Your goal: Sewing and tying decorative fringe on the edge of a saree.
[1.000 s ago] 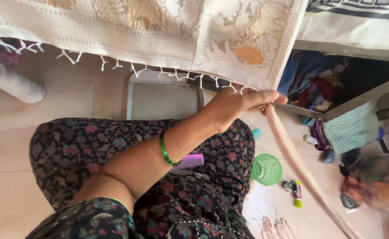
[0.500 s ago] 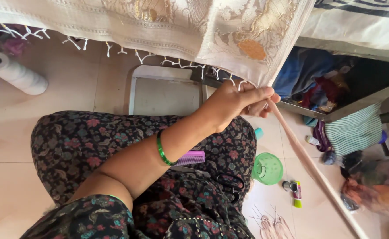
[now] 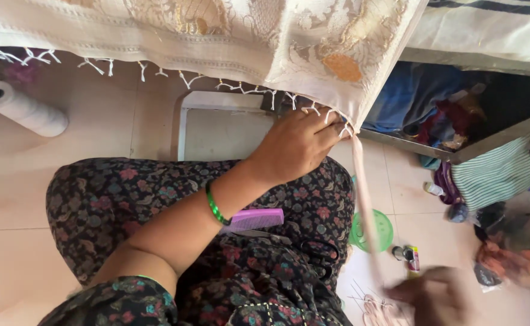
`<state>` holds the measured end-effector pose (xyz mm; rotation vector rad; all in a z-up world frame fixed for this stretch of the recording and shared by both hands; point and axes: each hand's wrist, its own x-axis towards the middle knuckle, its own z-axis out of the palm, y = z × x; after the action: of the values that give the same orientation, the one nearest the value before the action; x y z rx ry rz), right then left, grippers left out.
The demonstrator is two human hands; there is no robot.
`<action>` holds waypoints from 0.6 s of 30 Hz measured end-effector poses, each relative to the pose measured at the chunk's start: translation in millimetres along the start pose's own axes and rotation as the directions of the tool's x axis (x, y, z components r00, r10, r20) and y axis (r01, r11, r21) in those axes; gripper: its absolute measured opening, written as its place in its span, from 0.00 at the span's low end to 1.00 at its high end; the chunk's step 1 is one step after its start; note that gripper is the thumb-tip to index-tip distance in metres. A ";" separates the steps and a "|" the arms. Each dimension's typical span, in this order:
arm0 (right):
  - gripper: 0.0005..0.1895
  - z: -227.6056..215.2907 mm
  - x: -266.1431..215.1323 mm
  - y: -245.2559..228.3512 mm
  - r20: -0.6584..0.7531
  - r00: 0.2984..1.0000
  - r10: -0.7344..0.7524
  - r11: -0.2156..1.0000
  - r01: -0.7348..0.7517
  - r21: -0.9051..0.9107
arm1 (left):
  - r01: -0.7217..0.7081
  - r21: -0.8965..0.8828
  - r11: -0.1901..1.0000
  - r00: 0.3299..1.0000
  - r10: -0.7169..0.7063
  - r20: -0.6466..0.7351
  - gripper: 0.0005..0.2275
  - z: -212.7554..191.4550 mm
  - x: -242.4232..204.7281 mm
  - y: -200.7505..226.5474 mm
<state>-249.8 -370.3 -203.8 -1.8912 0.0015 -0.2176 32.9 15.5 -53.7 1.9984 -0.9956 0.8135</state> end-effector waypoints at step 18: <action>0.17 198.7 243.8 -163.2 -0.128 0.986 -0.107 0.907 0.149 0.394 | 0.456 -0.821 -0.343 0.614 -0.547 0.569 0.08 68.9 -19.2 2.4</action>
<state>2.4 -157.1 -75.5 -1.4663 -0.0914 -0.3773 35.6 -35.6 -103.8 0.7181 -0.1821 -0.4652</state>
